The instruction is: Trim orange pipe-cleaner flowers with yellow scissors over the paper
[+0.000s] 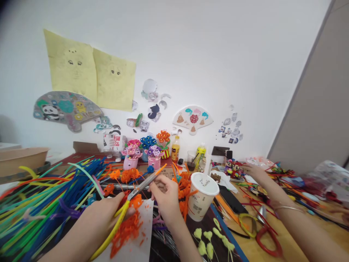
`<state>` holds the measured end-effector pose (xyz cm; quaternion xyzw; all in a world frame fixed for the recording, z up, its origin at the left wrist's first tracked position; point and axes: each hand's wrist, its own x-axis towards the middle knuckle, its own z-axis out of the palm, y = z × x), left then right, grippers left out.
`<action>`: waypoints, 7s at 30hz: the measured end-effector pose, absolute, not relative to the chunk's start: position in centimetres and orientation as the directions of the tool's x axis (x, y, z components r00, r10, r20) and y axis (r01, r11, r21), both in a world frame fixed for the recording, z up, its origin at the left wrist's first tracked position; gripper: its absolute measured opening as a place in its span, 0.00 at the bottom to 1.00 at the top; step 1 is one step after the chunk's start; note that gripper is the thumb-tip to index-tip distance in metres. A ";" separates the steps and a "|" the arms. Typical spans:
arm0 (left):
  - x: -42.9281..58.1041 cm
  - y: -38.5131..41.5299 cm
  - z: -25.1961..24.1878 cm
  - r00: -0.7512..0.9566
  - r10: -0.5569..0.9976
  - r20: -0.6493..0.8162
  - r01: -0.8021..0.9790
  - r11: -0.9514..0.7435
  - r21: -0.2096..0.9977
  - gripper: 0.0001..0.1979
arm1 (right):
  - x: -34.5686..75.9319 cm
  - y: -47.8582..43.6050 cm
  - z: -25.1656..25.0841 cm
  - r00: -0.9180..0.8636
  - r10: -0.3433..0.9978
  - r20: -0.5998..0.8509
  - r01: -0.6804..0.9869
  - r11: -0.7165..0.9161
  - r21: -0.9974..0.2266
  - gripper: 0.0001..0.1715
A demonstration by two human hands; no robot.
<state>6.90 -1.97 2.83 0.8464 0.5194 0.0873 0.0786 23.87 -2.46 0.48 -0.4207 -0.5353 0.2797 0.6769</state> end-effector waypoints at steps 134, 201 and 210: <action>7.1 -2.4 2.4 0.475 0.879 0.026 0.865 -0.472 0.172 0.25 | 23.3 -2.7 0.1 0.322 0.799 0.508 0.240 0.450 -0.860 0.08; 6.5 -2.2 1.8 0.516 0.853 0.080 0.800 -0.514 0.310 0.21 | 24.5 -2.8 0.5 0.155 0.859 0.489 0.121 0.474 -0.872 0.11; 7.2 -1.9 0.0 0.487 0.867 0.110 0.792 -0.491 0.365 0.25 | 23.8 -3.1 0.4 0.204 0.803 0.561 0.229 0.518 -0.824 0.10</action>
